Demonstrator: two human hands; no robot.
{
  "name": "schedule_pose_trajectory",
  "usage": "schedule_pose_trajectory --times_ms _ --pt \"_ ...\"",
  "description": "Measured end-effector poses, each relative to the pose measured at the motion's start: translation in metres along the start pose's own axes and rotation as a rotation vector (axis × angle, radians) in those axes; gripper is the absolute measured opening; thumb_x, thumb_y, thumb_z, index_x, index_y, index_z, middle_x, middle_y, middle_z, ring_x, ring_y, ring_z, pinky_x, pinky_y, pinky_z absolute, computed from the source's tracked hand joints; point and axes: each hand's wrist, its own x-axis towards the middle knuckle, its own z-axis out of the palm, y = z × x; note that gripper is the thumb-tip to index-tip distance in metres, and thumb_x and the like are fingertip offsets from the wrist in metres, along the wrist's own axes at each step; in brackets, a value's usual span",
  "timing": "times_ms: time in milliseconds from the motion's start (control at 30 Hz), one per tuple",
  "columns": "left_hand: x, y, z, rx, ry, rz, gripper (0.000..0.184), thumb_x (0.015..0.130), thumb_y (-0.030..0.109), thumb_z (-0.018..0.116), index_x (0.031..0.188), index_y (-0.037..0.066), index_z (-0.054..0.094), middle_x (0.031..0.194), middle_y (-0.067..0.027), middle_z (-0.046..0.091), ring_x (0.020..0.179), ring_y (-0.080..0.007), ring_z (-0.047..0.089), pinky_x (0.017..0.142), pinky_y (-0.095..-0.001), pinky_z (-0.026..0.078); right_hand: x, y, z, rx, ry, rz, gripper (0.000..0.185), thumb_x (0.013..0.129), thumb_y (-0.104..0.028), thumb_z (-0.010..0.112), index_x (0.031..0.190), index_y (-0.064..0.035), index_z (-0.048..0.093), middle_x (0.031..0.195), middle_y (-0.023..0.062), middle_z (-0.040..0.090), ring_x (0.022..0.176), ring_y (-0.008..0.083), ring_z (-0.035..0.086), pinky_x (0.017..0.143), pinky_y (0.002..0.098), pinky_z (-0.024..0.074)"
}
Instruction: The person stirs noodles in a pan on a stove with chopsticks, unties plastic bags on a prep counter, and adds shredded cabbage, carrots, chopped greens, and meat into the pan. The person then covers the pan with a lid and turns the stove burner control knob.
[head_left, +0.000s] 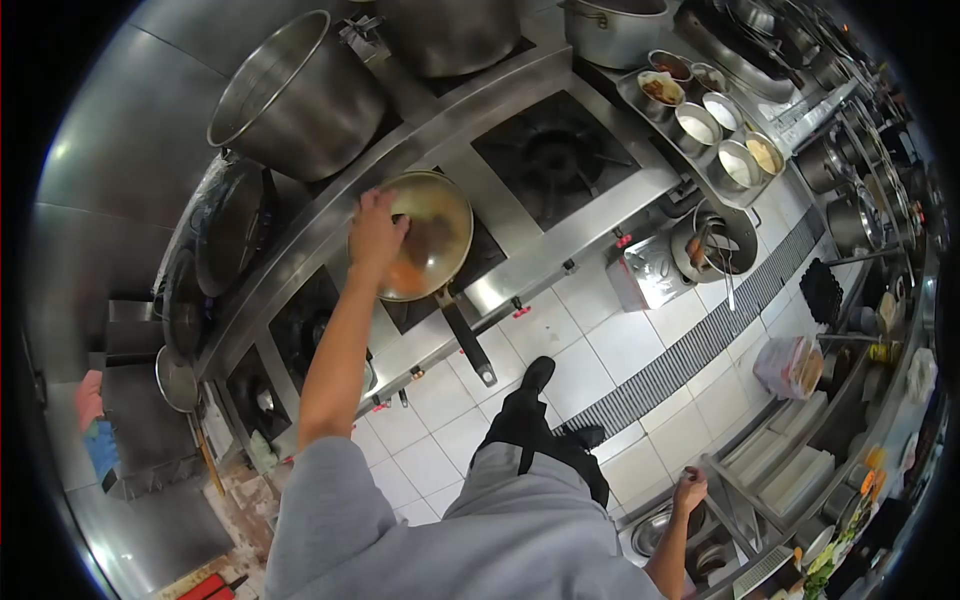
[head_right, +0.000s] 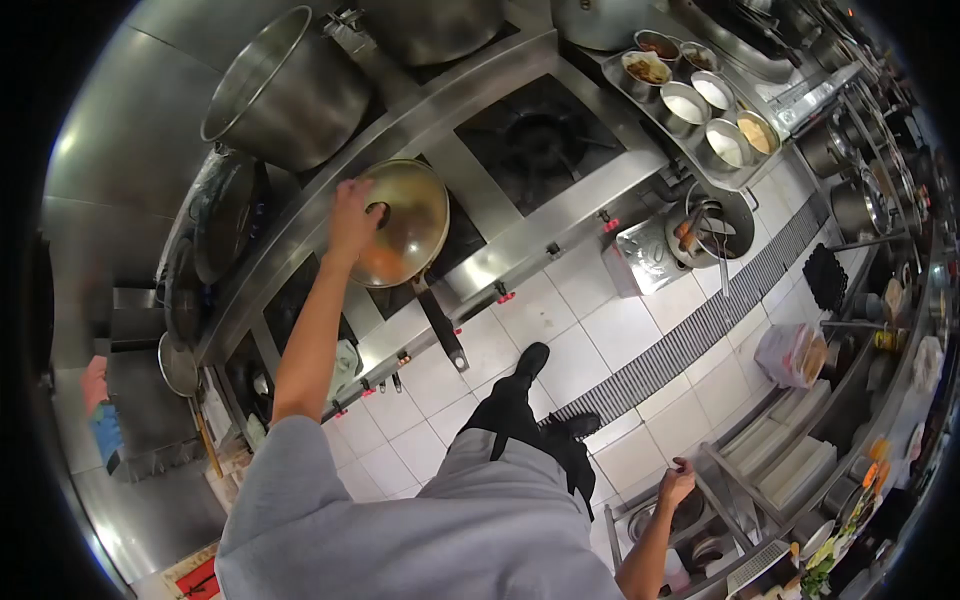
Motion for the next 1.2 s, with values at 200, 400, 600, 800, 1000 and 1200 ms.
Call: schedule_pose_trajectory --times_ms 200,400,600,800,1000,1200 --pt "-0.008 0.106 -0.12 -0.519 0.036 -0.091 0.039 0.075 -0.001 0.054 0.11 0.013 0.064 0.093 -0.0107 0.064 0.083 -0.0226 0.06 0.076 -0.0312 0.048 0.016 0.046 -0.016 0.143 -0.094 -0.114 0.077 0.056 0.014 0.047 0.128 -0.0104 0.055 0.142 0.0239 0.035 0.133 0.0379 0.036 0.111 0.0401 0.0311" --pt "-0.081 0.308 -0.154 -0.743 -0.219 0.234 0.067 0.086 0.047 0.064 0.139 0.011 0.045 0.14 -0.0142 0.044 0.125 -0.0327 0.044 0.104 -0.0436 0.036 0.041 0.023 -0.107 0.427 0.036 -0.086 0.053 0.068 0.001 0.063 0.12 -0.0091 0.058 0.134 0.0182 0.042 0.122 0.0381 0.045 0.101 0.0417 0.0415" --pt "-0.15 0.398 -0.059 -0.808 -0.642 0.223 0.055 0.082 -0.002 0.053 0.135 0.004 0.045 0.111 -0.0143 0.06 0.051 -0.0053 0.045 0.055 -0.0221 0.045 0.041 0.071 -0.152 0.48 0.128 -0.013 0.045 0.074 -0.004 0.062 0.118 -0.0087 0.059 0.128 0.0173 0.047 0.118 0.0363 0.048 0.099 0.0412 0.0426" --pt "-0.162 0.539 -0.087 -0.706 -0.479 0.623 0.063 0.076 -0.007 0.059 0.137 0.004 0.044 0.116 -0.0113 0.057 0.099 -0.0185 0.058 0.092 -0.033 0.045 0.044 0.13 -0.156 0.487 0.148 0.151 0.039 0.075 -0.006 0.062 0.113 -0.0097 0.061 0.12 0.0141 0.052 0.107 0.0324 0.054 0.09 0.0398 0.0459" --pt "-0.128 0.627 0.012 -1.127 -1.01 0.308 0.04 0.081 -0.002 0.062 0.119 0.0 0.052 0.079 0.0015 0.056 0.072 -0.0064 0.051 0.07 -0.0199 0.042 0.056 0.177 -0.152 0.331 0.363 0.326 0.033 0.067 0.001 0.052 0.094 -0.0066 0.069 0.074 0.0133 0.06 0.07 0.0323 0.061 0.066 0.0406 0.0482" --pt "-0.091 0.825 -0.039 -1.142 -0.816 1.048 0.077 0.079 -0.004 0.053 0.148 0.002 0.021 0.154 -0.0173 0.021 0.143 -0.0314 0.016 0.115 -0.0384 0.012 0.121 0.164 -0.189 0.725 0.454 0.462 0.074 0.072 -0.006 0.064 0.141 -0.0124 0.039 0.15 0.0188 0.028 0.138 0.0348 0.029 0.11 0.0372 0.0297"
